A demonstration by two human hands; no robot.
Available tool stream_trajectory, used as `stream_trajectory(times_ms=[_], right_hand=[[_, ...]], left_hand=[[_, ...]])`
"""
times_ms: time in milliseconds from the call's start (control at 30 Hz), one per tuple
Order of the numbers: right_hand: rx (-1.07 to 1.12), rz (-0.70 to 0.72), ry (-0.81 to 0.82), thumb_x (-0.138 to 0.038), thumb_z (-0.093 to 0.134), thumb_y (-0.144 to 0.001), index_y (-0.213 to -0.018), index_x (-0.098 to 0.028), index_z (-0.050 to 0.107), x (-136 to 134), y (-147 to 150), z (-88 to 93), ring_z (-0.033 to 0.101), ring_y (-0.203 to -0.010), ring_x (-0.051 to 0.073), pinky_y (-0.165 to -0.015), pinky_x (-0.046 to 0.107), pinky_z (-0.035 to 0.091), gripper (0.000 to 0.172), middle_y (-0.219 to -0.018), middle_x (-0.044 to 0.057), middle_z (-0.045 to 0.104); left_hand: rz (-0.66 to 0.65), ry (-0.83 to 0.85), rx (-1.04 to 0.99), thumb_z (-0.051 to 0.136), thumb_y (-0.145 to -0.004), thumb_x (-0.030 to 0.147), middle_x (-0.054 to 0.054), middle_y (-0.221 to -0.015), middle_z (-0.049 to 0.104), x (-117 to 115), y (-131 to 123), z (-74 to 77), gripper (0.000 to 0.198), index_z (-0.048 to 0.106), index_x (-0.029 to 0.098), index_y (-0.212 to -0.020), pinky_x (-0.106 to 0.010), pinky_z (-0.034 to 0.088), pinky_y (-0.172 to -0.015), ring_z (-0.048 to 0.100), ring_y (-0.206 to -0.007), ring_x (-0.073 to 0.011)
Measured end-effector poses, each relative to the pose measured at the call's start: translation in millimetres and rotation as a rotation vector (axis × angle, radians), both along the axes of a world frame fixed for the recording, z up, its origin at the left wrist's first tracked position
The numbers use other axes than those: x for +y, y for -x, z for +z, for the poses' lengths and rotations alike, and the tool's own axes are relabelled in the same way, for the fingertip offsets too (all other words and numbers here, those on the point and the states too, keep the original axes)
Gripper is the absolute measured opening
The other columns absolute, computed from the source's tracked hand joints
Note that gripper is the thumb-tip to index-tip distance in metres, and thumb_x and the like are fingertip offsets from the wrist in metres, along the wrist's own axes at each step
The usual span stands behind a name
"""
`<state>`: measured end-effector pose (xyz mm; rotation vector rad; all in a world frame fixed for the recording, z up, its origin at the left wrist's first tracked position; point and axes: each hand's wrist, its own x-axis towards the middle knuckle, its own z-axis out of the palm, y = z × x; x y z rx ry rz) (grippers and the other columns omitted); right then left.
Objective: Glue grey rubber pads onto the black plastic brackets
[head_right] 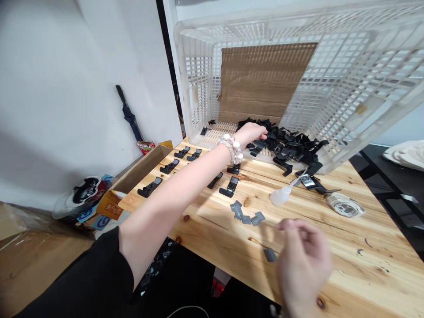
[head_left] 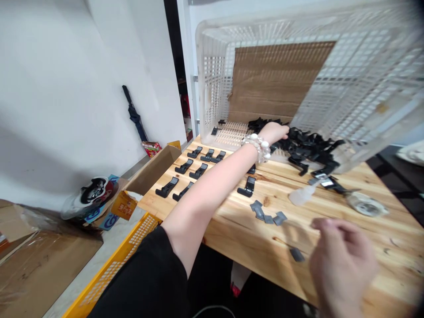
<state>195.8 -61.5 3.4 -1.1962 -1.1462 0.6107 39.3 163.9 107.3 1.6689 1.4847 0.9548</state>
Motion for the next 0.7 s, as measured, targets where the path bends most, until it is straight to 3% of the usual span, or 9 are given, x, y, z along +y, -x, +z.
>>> stream_trajectory(times_ms=[67, 167, 300, 400, 533, 700], right_hand=[[0.098, -0.079, 0.121, -0.041, 0.073, -0.075, -0.088, -0.026, 0.056, 23.4, -29.0, -4.2, 0.059, -0.086, 0.024, -0.087, 0.043, 0.047, 0.025, -0.089, 0.008, 0.057], [-0.011, 0.001, 0.317, -0.046, 0.076, -0.07, -0.094, -0.029, 0.055, 54.0, -64.1, -13.2, 0.059, -0.093, 0.025, -0.088, 0.044, 0.046, 0.036, -0.097, 0.011, 0.059], [-0.188, 0.1, 0.379, -0.054, 0.079, -0.058, -0.111, -0.028, 0.053, 83.8, -87.9, -37.4, 0.058, -0.094, 0.027, -0.084, 0.047, 0.049, 0.064, -0.102, 0.009, 0.056], [-0.269, 0.191, 0.4, -0.054, 0.08, -0.053, -0.113, -0.024, 0.054, 98.2, -86.2, -49.9, 0.058, -0.091, 0.026, -0.079, 0.043, 0.051, 0.072, -0.098, 0.008, 0.057], [-0.333, 0.324, 0.391, -0.054, 0.077, -0.059, -0.115, -0.02, 0.055, 106.1, -67.8, -49.4, 0.058, -0.082, 0.021, -0.073, 0.036, 0.049, 0.069, -0.092, 0.005, 0.059], [-0.537, 0.294, 0.347, -0.055, 0.068, -0.073, -0.106, -0.017, 0.057, 108.0, -54.9, -48.5, 0.052, -0.073, 0.017, -0.066, 0.031, 0.043, 0.051, -0.084, 0.003, 0.058]], left_hand=[[-0.027, 0.042, -0.151, 0.034, -0.096, 0.017, -0.017, -0.118, 0.068, -2.3, 2.4, 6.8, 0.034, 0.06, 0.003, -0.113, -0.028, 0.046, -0.094, 0.065, -0.106, -0.0143], [-0.062, 0.093, -0.336, 0.023, -0.1, 0.018, -0.015, -0.13, 0.062, -8.1, 6.5, 15.8, 0.042, 0.051, 0.004, -0.127, -0.03, 0.042, -0.101, 0.062, -0.112, -0.0121], [-0.128, 0.142, -0.506, 0.024, -0.1, 0.021, -0.011, -0.135, 0.06, -11.8, 9.9, 21.6, 0.041, 0.05, 0.008, -0.128, -0.031, 0.039, -0.104, 0.057, -0.121, -0.0136], [-0.203, 0.156, -0.608, 0.027, -0.097, 0.019, -0.007, -0.133, 0.061, -10.6, 11.3, 21.5, 0.037, 0.052, 0.012, -0.123, -0.03, 0.041, -0.103, 0.056, -0.123, -0.0133], [-0.292, 0.101, -0.754, 0.026, -0.096, 0.018, -0.004, -0.132, 0.062, -8.6, 15.3, 15.1, 0.038, 0.053, 0.017, -0.121, -0.031, 0.044, -0.101, 0.054, -0.127, -0.0124], [-0.255, -0.043, -0.768, 0.028, -0.093, 0.016, -0.006, -0.122, 0.067, -0.6, 25.4, -4.7, 0.04, 0.058, 0.016, -0.119, -0.036, 0.05, -0.096, 0.059, -0.122, -0.0162]])
